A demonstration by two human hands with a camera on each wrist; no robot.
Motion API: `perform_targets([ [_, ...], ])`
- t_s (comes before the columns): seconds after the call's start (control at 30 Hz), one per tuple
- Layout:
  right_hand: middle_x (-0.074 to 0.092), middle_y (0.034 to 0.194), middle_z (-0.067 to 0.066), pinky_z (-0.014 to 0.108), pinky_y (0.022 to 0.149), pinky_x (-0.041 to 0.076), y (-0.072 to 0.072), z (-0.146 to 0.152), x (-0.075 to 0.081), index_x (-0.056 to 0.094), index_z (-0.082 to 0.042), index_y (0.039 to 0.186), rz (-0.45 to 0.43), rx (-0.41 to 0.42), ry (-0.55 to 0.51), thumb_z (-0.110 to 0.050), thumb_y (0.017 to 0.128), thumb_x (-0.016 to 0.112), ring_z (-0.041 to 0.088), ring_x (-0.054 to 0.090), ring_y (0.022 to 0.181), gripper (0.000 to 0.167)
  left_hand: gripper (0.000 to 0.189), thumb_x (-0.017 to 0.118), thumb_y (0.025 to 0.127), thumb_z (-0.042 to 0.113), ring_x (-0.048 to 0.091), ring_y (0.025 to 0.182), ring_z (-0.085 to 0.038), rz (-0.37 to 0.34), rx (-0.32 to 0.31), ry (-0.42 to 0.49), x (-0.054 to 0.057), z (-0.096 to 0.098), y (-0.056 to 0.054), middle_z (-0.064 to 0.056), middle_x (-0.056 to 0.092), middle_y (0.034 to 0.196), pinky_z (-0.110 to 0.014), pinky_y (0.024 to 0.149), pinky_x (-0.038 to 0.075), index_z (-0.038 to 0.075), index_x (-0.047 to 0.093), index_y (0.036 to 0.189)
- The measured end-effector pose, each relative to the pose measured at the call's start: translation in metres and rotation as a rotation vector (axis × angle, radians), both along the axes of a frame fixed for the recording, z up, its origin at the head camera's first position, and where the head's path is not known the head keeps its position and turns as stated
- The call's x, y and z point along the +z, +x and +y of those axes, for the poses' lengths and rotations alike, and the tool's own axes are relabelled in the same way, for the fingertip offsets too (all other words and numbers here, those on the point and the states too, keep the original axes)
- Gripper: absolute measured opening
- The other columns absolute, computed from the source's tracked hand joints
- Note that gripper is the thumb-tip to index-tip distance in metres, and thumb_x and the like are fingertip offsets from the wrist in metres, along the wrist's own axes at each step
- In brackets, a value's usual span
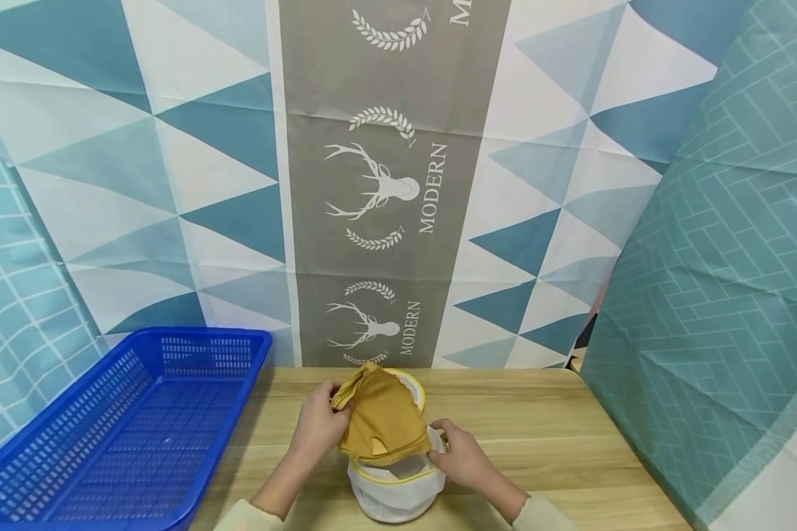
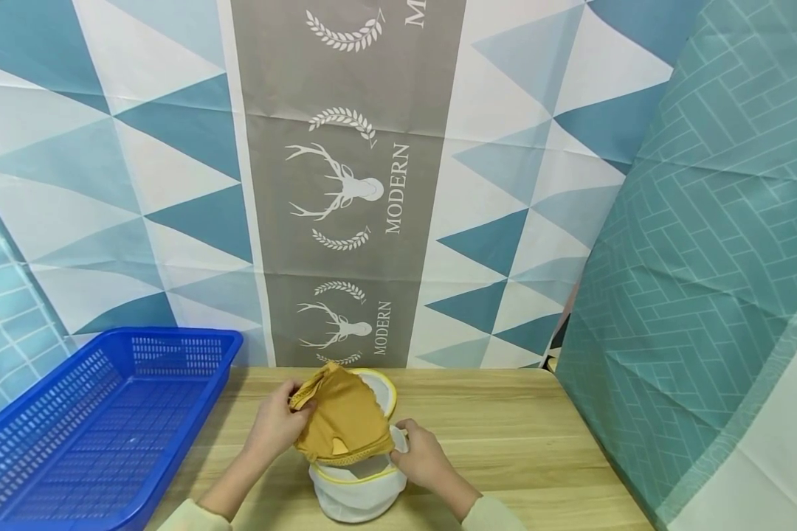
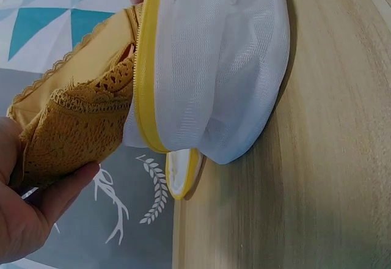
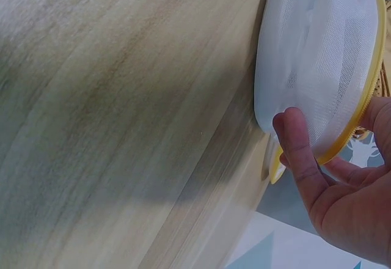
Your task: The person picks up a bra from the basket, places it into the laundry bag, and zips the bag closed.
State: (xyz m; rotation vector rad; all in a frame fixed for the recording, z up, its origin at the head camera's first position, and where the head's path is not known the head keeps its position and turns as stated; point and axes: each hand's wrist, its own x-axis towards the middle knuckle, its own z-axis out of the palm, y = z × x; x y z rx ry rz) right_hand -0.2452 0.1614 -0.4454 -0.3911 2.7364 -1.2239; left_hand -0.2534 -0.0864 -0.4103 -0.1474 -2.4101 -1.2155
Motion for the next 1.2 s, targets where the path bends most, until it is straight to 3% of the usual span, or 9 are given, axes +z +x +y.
perform_targets([
  [0.43, 0.057, 0.104, 0.021, 0.031, 0.045, 0.052, 0.001, -0.001, 0.002, 0.048, 0.002, 0.125, 0.018, 0.002, -0.014, -0.01, 0.085, 0.062, 0.015, 0.054, 0.061, 0.044, 0.031, 0.065, 0.07, -0.005, 0.063, 0.093, -0.031, 0.047, 0.032, -0.129, 0.004, 0.001, 0.001, -0.014, 0.065, 0.097, -0.045, 0.082, 0.05, 0.002, 0.065, 0.1],
  [0.63, 0.057, 0.104, 0.021, 0.03, 0.045, 0.052, 0.0, -0.001, 0.002, 0.048, 0.003, 0.124, 0.024, 0.003, -0.014, -0.008, 0.085, 0.062, 0.015, 0.055, 0.064, 0.043, 0.038, 0.06, 0.065, -0.011, 0.062, 0.096, -0.033, 0.077, 0.008, -0.188, 0.008, 0.004, 0.002, -0.013, 0.065, 0.1, -0.046, 0.084, 0.05, 0.002, 0.066, 0.1],
  [0.9, 0.057, 0.103, 0.022, 0.032, 0.045, 0.052, 0.001, -0.003, 0.004, 0.049, 0.003, 0.123, 0.022, -0.008, -0.015, -0.008, 0.083, 0.062, 0.017, 0.057, 0.067, 0.043, 0.039, 0.06, 0.066, -0.01, 0.063, 0.095, -0.029, 0.084, -0.001, -0.222, 0.008, 0.01, -0.001, -0.009, 0.066, 0.1, -0.045, 0.083, 0.051, 0.006, 0.068, 0.1],
  [1.2, 0.054, 0.109, 0.03, 0.028, 0.043, 0.05, 0.0, -0.002, 0.001, 0.05, 0.002, 0.122, 0.028, -0.008, -0.009, -0.008, 0.083, 0.062, 0.018, 0.056, 0.067, 0.042, 0.044, 0.056, 0.063, -0.011, 0.064, 0.096, -0.03, 0.081, -0.029, -0.258, 0.008, 0.014, -0.001, -0.008, 0.067, 0.102, -0.045, 0.081, 0.051, 0.008, 0.068, 0.1],
])
